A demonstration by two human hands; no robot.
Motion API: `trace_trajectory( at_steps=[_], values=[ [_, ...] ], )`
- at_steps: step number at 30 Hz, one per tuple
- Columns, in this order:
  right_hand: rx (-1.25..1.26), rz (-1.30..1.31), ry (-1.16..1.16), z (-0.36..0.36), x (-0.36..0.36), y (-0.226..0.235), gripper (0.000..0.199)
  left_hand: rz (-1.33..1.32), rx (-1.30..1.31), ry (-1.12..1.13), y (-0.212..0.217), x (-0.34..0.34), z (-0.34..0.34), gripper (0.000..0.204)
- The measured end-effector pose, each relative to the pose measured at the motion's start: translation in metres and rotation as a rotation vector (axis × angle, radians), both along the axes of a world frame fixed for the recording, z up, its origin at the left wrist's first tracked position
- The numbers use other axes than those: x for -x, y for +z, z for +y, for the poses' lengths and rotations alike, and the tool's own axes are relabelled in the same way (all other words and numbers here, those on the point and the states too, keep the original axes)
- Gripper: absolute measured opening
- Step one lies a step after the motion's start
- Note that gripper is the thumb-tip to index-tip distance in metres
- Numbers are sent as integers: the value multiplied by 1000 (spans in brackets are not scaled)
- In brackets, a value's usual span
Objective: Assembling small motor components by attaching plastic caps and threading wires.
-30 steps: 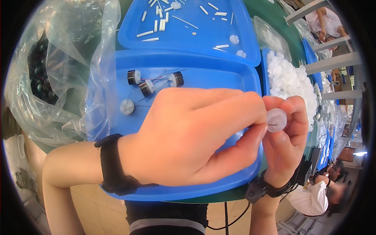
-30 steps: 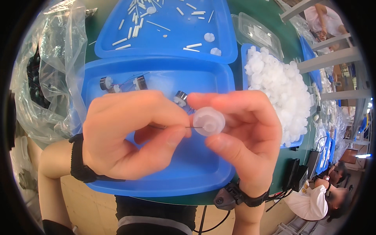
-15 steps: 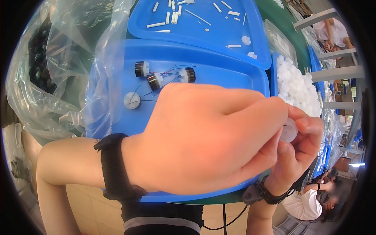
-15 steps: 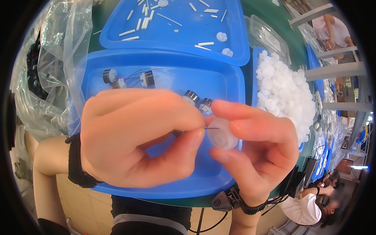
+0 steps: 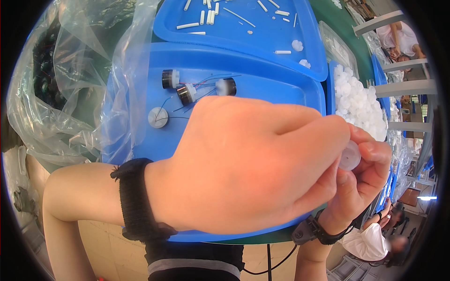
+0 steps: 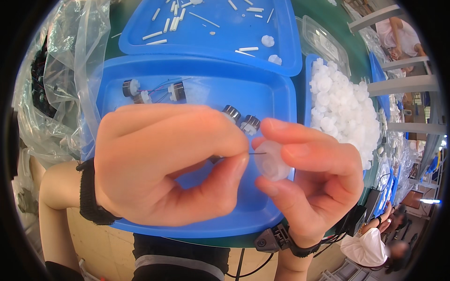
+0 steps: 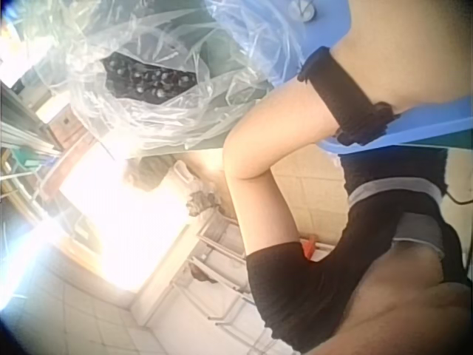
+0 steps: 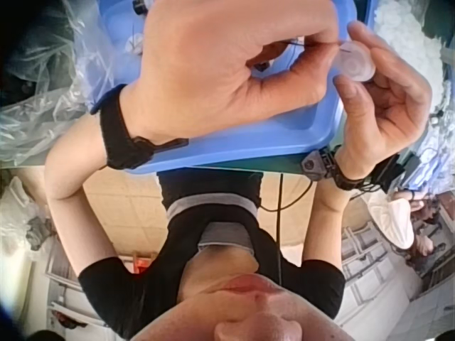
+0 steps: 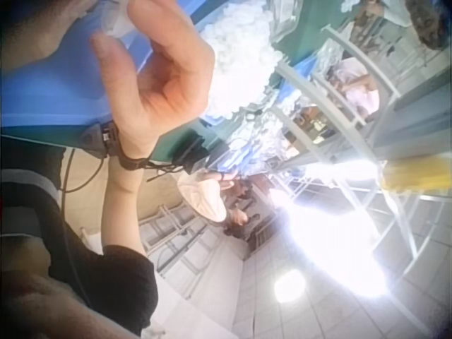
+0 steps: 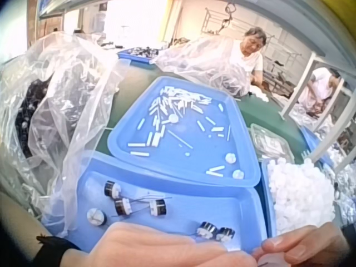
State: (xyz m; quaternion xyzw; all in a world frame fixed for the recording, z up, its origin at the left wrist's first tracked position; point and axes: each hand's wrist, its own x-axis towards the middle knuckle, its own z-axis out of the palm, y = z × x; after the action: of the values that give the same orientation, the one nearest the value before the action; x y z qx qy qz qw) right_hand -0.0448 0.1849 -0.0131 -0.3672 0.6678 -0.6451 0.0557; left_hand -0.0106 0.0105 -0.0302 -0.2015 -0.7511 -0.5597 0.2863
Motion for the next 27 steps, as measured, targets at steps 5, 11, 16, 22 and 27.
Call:
trace_trajectory(
  at_steps=[5,11,16,22,27],
  values=[
    [3,-4,1,1,0,-1,37,42,-28,-2,-3,1,2,13],
    [5,10,1,1,0,0,37,-49,35,-11,4,-2,0,13],
    [-32,41,-7,0,0,1,33,-30,24,-10,0,-1,1,14],
    [-103,111,-35,2,-1,2,31,18,12,9,-3,0,2,14],
    [-100,134,-25,3,1,0,31,64,-3,25,-8,4,5,14]
  ],
)
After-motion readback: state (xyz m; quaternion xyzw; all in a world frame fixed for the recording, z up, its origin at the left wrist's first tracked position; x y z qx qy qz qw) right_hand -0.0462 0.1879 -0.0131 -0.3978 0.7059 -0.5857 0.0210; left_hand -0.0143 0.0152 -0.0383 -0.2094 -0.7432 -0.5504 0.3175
